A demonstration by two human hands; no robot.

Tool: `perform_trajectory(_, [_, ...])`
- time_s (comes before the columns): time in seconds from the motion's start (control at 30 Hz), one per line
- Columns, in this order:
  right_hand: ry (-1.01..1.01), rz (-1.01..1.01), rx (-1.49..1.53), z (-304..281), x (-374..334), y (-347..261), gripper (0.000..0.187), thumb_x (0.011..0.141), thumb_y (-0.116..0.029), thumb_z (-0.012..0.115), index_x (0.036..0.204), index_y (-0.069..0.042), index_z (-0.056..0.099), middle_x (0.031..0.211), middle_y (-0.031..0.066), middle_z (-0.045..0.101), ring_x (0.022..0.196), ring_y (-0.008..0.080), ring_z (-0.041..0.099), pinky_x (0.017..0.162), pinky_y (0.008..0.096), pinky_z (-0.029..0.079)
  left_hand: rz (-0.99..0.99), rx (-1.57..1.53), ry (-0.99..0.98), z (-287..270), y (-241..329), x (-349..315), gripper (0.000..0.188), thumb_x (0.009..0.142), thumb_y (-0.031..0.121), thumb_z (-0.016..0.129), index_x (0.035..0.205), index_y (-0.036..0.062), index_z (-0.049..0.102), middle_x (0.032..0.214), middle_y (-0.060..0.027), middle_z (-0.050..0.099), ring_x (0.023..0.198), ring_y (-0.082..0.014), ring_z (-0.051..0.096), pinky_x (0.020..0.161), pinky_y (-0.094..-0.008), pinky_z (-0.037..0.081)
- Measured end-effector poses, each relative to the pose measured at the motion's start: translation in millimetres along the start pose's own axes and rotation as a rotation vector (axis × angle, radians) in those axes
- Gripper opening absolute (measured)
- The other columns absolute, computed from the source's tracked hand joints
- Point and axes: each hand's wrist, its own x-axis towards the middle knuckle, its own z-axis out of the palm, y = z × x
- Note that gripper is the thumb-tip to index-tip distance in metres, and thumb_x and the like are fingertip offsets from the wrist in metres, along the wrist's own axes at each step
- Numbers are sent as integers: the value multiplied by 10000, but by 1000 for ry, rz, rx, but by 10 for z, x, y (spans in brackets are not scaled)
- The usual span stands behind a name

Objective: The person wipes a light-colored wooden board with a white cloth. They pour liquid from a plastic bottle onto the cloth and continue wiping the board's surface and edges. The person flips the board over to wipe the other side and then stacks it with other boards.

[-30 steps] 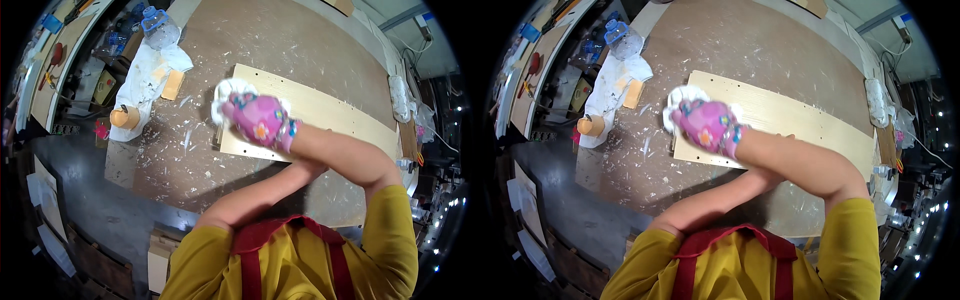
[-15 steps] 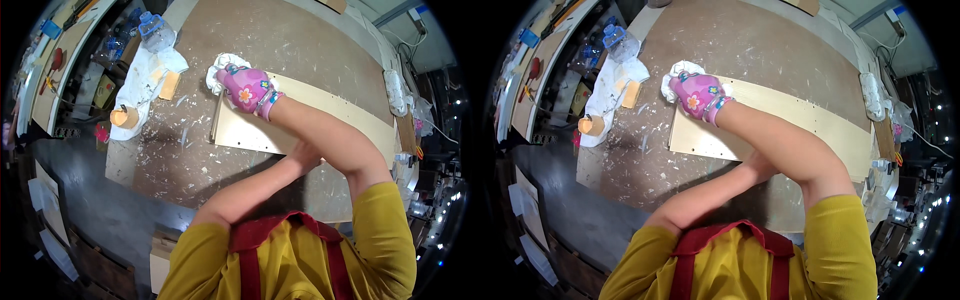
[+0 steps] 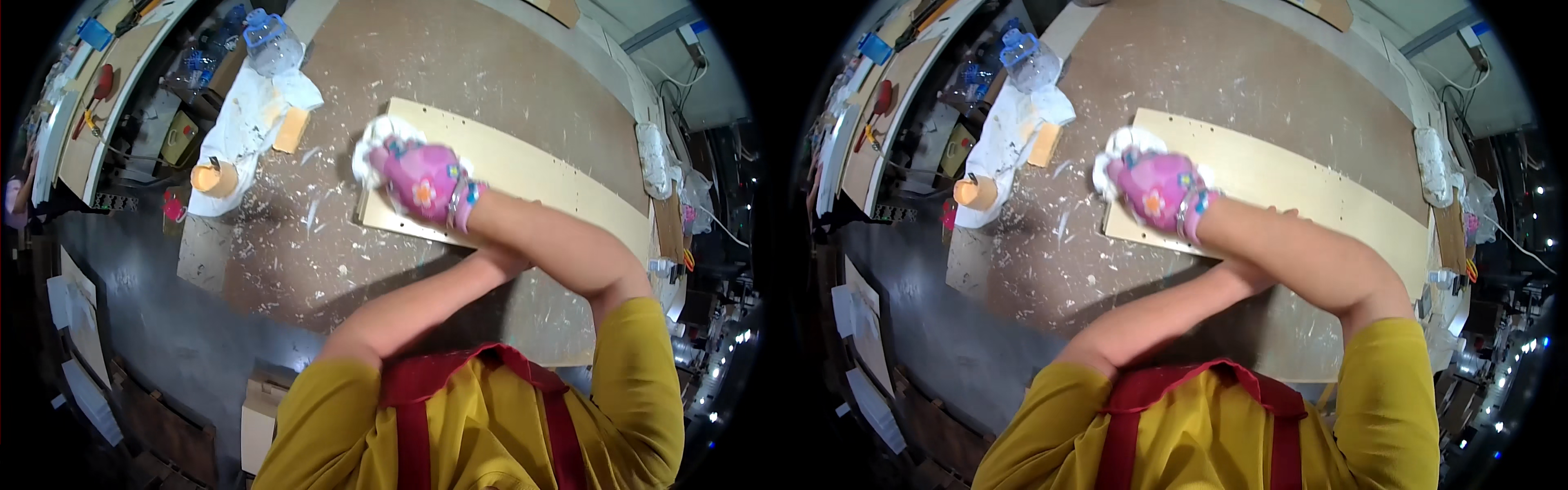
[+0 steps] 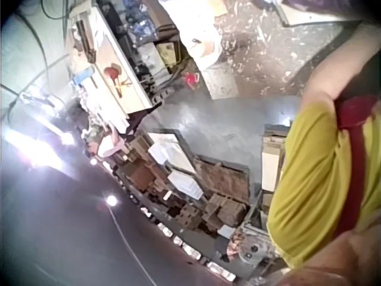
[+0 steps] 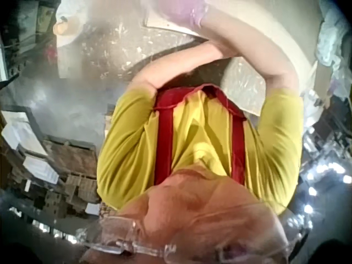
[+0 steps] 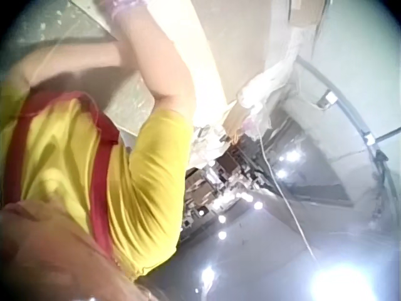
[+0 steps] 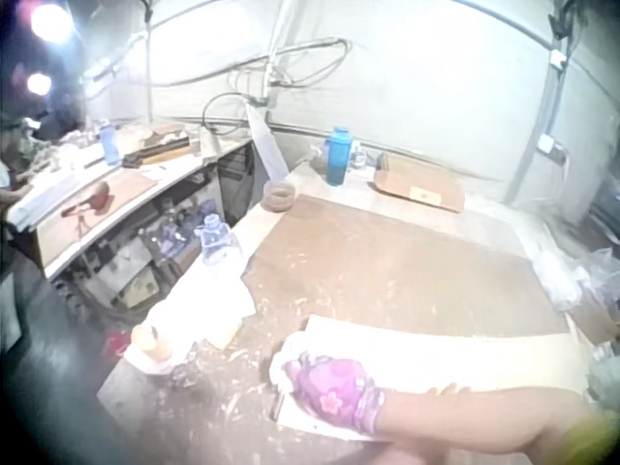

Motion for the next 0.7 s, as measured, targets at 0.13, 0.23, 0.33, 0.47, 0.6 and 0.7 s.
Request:
perform_trajectory(0.13, [-38,227,-16,-302,379,567,253,837,-250,541,1035,-95,573,854,173,652,784,330,649,689,413,520,110,675,-326,-179,259,24,495,794,300,650,1256,172,528,1344,-117,419,1277,-308,350,1072,-442,259])
perform_trajectory(0.23, [-88,203,204,-474,259,429,280,816,-270,584,1061,-134,590,919,147,652,854,319,645,736,405,511,230,716,-125,-164,65,15,370,774,257,648,1116,136,578,1176,-126,541,1158,-298,461,1008,-441,319])
perform_trajectory(0.33, [-125,128,214,-284,-91,140,269,820,-241,569,1067,-138,595,975,145,649,888,286,648,782,410,510,-20,452,-67,-77,90,46,572,737,186,679,1257,62,477,1264,-169,483,1218,-334,415,1038,-437,294])
perform_trajectory(0.47, [-209,202,-17,-377,396,258,266,833,-204,516,1059,-74,573,833,144,658,744,321,655,651,413,538,248,495,-88,-90,65,-91,575,788,159,624,1305,26,410,1358,-181,405,1258,-347,378,1065,-432,282])
perform_trajectory(0.6, [43,-108,-138,-79,-88,26,245,872,-212,425,991,-42,555,824,162,650,744,322,653,631,424,539,207,493,68,-56,21,-58,583,749,107,648,1282,12,434,1343,-175,417,1253,-333,389,1057,-444,287])
perform_trajectory(0.7, [-133,83,40,-328,115,49,235,860,-208,444,967,-28,548,843,176,638,782,315,653,656,420,540,190,416,-34,63,-96,-103,575,755,102,635,1286,23,430,1315,-176,441,1233,-330,409,1038,-441,305])
